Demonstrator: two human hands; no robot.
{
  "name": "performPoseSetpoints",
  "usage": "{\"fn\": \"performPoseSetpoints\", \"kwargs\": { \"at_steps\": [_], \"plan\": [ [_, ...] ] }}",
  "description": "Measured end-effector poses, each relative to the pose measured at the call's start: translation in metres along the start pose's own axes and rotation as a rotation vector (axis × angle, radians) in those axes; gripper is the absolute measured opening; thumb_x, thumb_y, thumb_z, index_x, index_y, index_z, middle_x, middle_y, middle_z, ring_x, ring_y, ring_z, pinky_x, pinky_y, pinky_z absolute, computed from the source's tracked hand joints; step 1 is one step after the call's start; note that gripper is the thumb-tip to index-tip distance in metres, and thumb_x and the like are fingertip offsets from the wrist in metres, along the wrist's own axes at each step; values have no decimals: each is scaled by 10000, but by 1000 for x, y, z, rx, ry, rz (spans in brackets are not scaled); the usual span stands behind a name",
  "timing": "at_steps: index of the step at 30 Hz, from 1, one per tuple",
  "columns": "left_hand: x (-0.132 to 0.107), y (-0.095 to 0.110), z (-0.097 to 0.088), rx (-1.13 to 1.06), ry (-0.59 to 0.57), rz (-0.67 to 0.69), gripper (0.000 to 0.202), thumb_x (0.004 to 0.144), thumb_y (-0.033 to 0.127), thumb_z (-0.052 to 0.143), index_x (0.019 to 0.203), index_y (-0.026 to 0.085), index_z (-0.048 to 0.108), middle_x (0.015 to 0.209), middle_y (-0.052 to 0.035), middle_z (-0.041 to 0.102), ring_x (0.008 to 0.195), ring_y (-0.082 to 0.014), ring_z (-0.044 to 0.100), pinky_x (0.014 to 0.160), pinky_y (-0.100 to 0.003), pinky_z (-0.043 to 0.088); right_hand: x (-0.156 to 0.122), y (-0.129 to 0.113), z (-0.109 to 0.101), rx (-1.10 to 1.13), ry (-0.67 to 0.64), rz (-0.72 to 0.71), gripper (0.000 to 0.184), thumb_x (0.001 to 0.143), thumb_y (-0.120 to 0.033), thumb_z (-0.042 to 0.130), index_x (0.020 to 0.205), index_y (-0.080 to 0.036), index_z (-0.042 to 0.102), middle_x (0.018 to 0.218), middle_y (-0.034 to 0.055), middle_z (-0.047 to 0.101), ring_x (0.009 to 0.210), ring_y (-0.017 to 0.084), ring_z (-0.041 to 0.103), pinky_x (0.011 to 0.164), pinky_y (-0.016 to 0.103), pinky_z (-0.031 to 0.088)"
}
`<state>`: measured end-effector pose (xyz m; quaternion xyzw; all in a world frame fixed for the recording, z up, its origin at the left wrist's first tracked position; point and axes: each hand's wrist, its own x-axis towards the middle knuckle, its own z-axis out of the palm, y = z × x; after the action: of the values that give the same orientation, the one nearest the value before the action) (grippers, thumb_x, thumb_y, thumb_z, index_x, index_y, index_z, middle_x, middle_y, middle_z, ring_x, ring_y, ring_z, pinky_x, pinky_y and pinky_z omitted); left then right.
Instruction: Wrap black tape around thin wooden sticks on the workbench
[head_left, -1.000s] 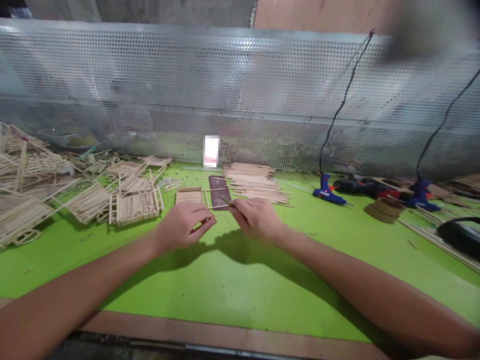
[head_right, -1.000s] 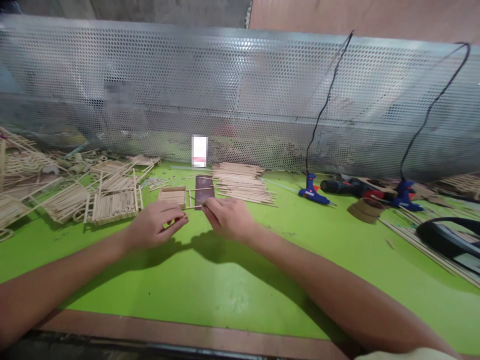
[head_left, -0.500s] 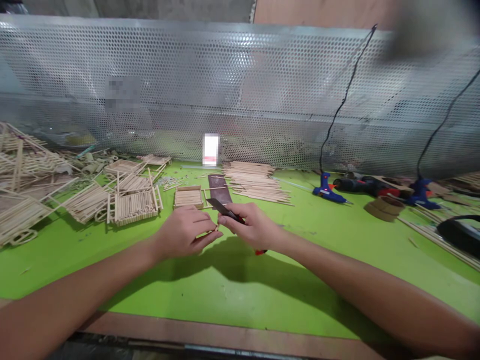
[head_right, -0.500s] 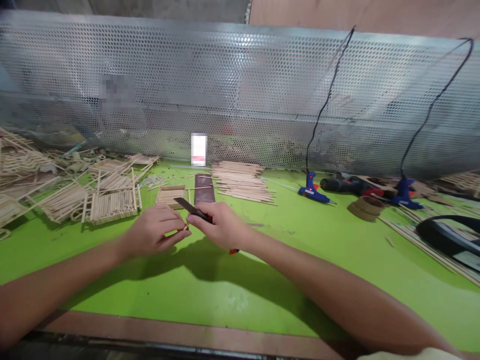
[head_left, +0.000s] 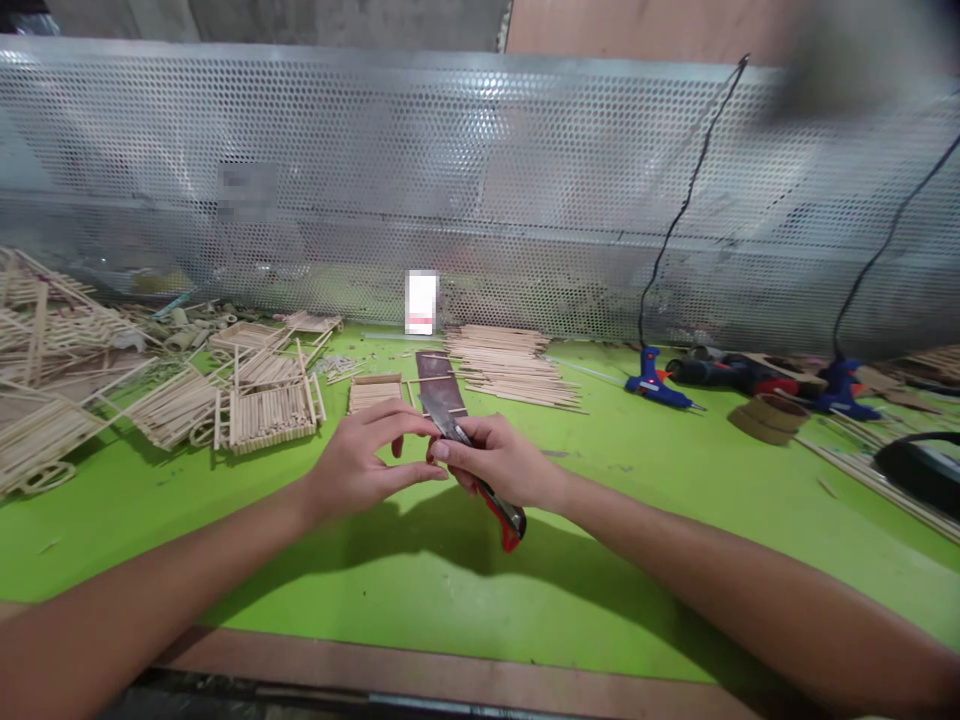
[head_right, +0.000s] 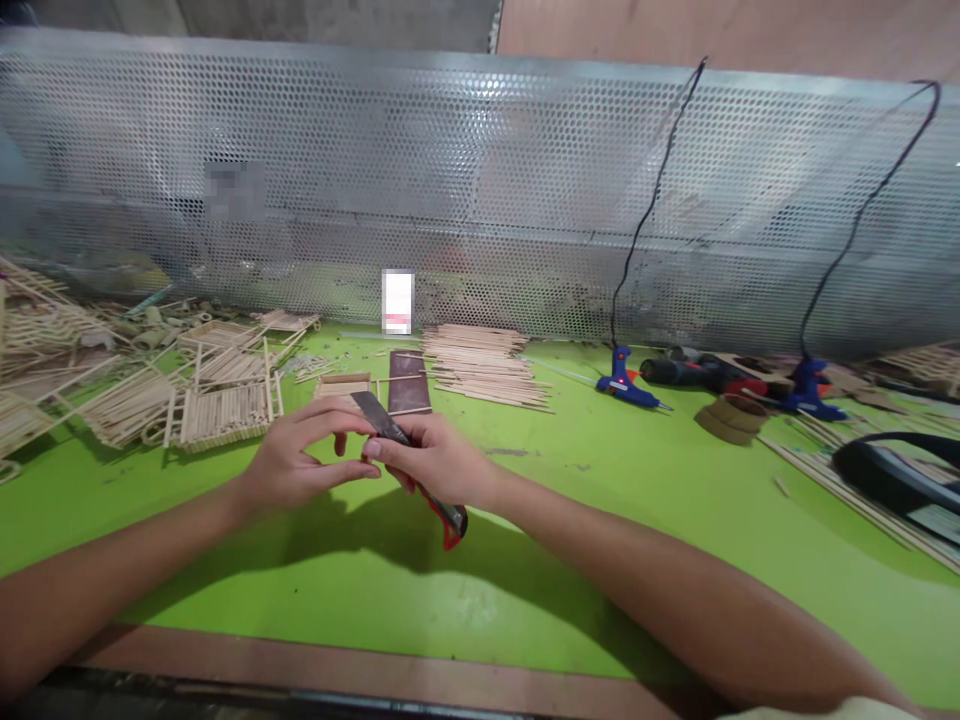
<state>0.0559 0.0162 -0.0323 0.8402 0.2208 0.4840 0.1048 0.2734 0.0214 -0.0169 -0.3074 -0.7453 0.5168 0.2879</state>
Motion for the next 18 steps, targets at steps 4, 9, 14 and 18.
{"fn": "performPoseSetpoints", "kwargs": {
  "at_steps": [4, 9, 14, 18],
  "plan": [
    [-1, -5, -2, 3, -35, -64, 295, 911, 423, 790, 1097, 199, 739, 991, -56, 743, 821, -157, 660, 637, -257, 579, -3, -12, -17, -185, 31, -39, 524, 1026, -669, 447, 899, -185, 603, 605, -50, 545, 474, 99, 481, 456, 235, 380],
    [-4, -12, 3, -33, -206, -358, 346, 872, 503, 800, 1065, 218, 764, 1020, -73, 718, 803, -185, 639, 636, -326, 596, -19, -20, -47, -717, 26, -131, 325, 1100, -423, 348, 1018, -188, 556, 668, -15, 604, 530, 129, 513, 514, 265, 355],
    [-10, -12, 18, -158, -355, -531, 329, 819, 509, 837, 964, 221, 772, 1044, -85, 683, 846, -215, 669, 685, -389, 618, -32, 10, -46, -1166, -169, -163, 182, 1053, -240, 425, 971, -197, 582, 656, -17, 597, 452, 111, 416, 485, 287, 224],
    [-10, -7, 20, -72, -427, -579, 407, 760, 572, 862, 907, 207, 757, 993, -71, 677, 849, -234, 654, 689, -390, 586, -35, 19, -41, -1357, -227, -210, 80, 976, -176, 547, 908, -209, 575, 656, -21, 599, 483, 117, 412, 508, 286, 229]
  ]
}}
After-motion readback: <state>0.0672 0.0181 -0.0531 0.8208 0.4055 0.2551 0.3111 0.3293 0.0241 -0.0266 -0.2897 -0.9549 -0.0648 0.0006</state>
